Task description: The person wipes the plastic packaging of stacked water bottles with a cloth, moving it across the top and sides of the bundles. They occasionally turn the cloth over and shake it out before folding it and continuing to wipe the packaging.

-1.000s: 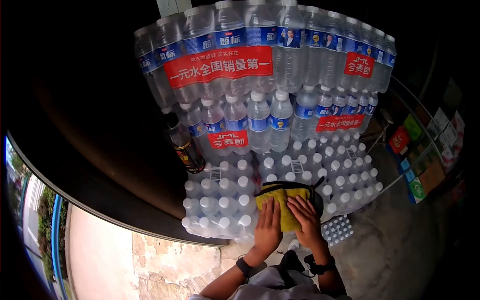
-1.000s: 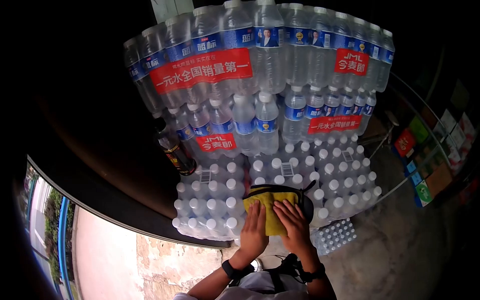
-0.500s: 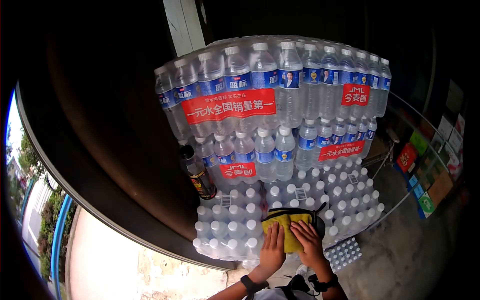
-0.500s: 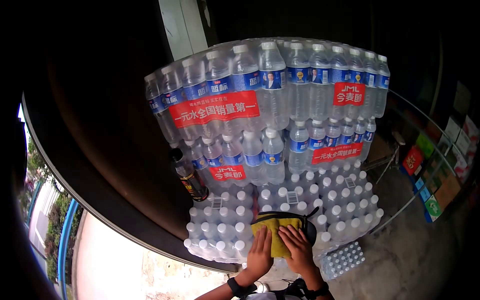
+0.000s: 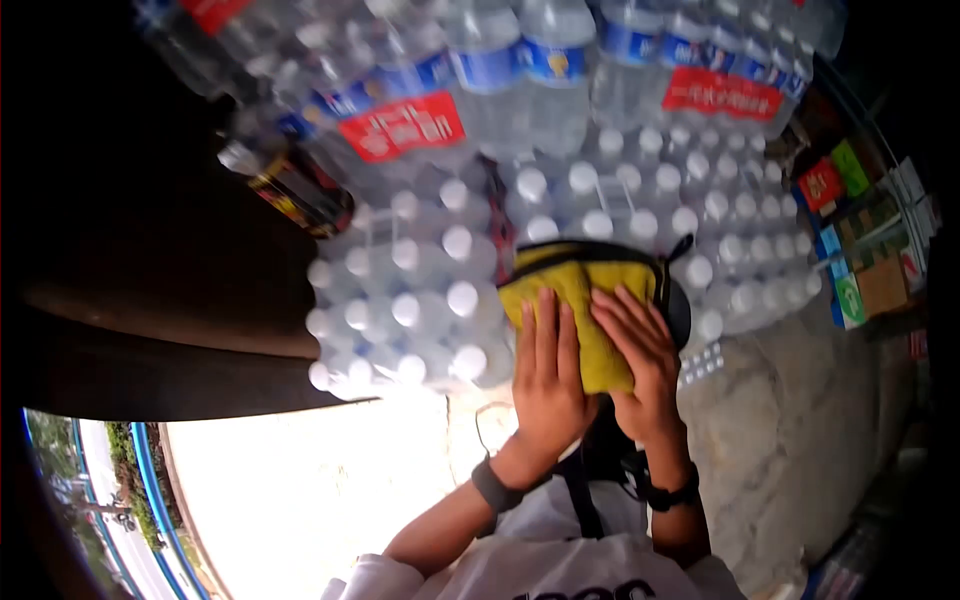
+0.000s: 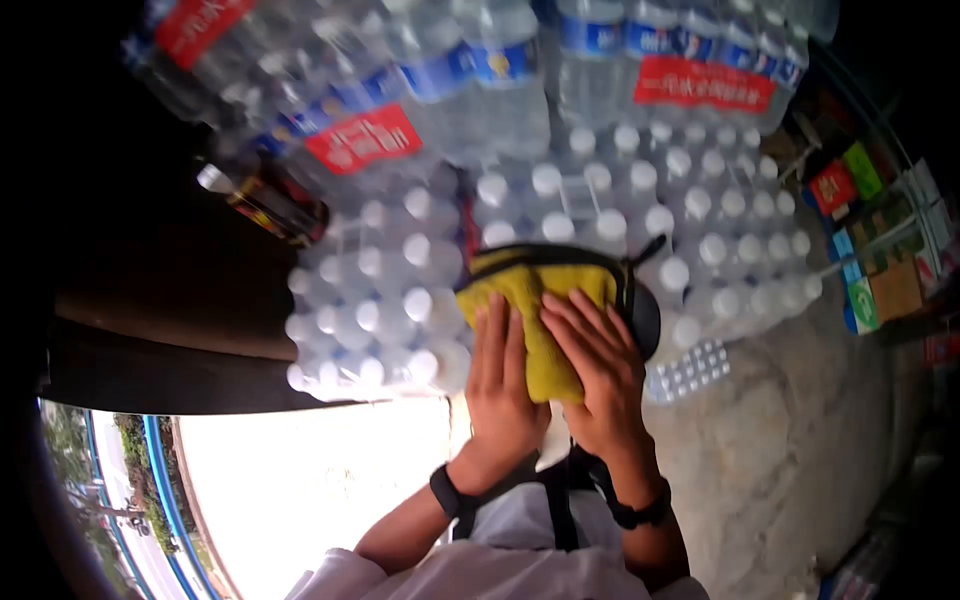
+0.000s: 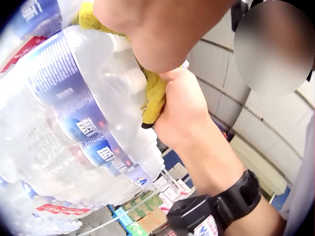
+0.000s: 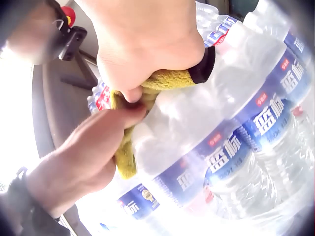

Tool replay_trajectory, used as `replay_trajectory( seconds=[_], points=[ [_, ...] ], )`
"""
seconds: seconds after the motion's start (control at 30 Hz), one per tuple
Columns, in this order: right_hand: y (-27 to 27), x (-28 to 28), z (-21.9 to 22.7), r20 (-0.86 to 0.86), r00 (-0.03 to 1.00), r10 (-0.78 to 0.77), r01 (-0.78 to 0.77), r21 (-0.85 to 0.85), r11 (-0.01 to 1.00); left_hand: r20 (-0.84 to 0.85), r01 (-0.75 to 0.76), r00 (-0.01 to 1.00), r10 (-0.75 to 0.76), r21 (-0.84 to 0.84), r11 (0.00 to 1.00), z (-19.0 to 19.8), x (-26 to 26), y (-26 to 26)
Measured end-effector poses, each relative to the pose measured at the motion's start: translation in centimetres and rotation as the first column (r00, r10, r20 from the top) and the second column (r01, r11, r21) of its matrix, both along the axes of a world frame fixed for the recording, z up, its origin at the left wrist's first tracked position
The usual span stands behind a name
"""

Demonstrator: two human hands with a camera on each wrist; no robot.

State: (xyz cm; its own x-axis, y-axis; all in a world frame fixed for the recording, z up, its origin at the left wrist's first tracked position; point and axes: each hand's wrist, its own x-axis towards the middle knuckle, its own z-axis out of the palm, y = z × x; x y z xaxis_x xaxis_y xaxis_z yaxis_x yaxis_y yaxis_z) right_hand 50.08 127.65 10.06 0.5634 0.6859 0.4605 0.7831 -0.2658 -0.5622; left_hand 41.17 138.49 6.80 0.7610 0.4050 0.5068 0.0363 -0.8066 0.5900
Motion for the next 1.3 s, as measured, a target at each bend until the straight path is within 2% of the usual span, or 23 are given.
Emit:
replay_trajectory(
  seconds=[0.03,0.07,0.1,0.17,0.27,0.4,0.5,0.57,0.63,0.77,0.87,0.93,1.0,1.1,1.2,1.23,1.3],
  points=[
    [-0.8,-0.3,-0.5,-0.022,1.0,-0.011,0.01,-0.058,0.998,-0.044,0.006,0.999,-0.007,-0.031,1.0,-1.4,-2.8,-3.3],
    [-0.4,0.7,-1.4,0.043,0.999,-0.009,0.01,-0.039,0.999,-0.002,-0.015,1.0,0.015,0.037,0.999,-2.6,-3.3,-3.3],
    [-0.2,1.5,-2.2,0.109,0.994,-0.009,0.012,-0.02,1.0,0.198,-0.104,0.978,0.067,0.18,0.978,-4.7,0.5,-1.1],
    [-0.1,1.9,-3.8,0.236,0.972,0.014,-0.016,0.007,1.0,0.394,-0.21,0.916,0.07,0.325,0.922,-6.9,4.1,1.8],
    [-0.2,3.3,-4.8,0.298,0.949,0.106,-0.116,0.014,0.993,0.214,-0.159,0.969,0.122,0.163,0.974,-3.4,2.3,0.2],
    [-0.6,2.2,-2.9,0.169,0.981,0.092,-0.085,-0.046,0.995,0.178,-0.108,0.98,0.091,0.092,0.99,-2.6,1.6,0.5],
    [-0.9,1.6,-2.0,0.152,0.987,0.051,-0.039,-0.079,0.996,0.198,-0.133,0.973,0.119,0.059,0.989,-2.4,1.9,-0.1],
    [-1.3,2.0,-1.6,0.126,0.986,0.105,-0.095,-0.083,0.992,0.164,-0.152,0.975,0.151,-0.006,0.988,-1.9,1.7,-1.1],
    [-0.9,1.5,-1.5,0.058,0.992,0.111,-0.106,-0.085,0.991,0.105,-0.107,0.988,0.114,-0.073,0.992,-1.6,1.0,-0.4],
    [-1.2,0.9,-1.0,0.049,0.994,0.096,-0.088,-0.139,0.986,0.068,-0.076,0.994,0.08,-0.063,0.995,-1.2,0.7,-0.2],
    [-1.1,0.5,-0.4,-0.005,0.996,0.093,-0.093,-0.107,0.99,0.015,-0.046,0.999,0.046,-0.014,0.999,0.2,0.7,0.2],
    [-0.7,0.8,-0.3,-0.009,0.996,0.089,-0.089,-0.105,0.991,-0.021,0.002,1.0,-0.003,-0.047,0.999,1.3,1.2,1.2],
    [1.1,1.5,0.8,-0.087,0.995,0.038,-0.05,-0.13,0.99,-0.02,0.01,1.0,-0.013,-0.15,0.989,2.0,2.6,2.6],
    [4.8,4.3,0.1,0.011,0.992,0.124,-0.121,-0.139,0.983,0.187,-0.007,0.979,0.081,-0.367,0.93,-0.5,4.5,4.0],
    [5.9,3.6,0.4,0.129,0.96,0.249,-0.208,-0.269,0.94,0.284,0.043,0.946,0.153,-0.581,0.812,-2.9,3.9,3.1],
    [5.1,3.1,0.6,0.117,0.95,0.29,-0.253,-0.26,0.932,0.282,0.107,0.952,0.122,-0.677,0.728,-3.0,2.6,2.3],
    [2.5,1.3,1.3,0.049,0.961,0.273,-0.248,-0.289,0.925,0.244,0.062,0.966,0.089,-0.548,0.834,-3.0,0.6,0.4]
  ],
)
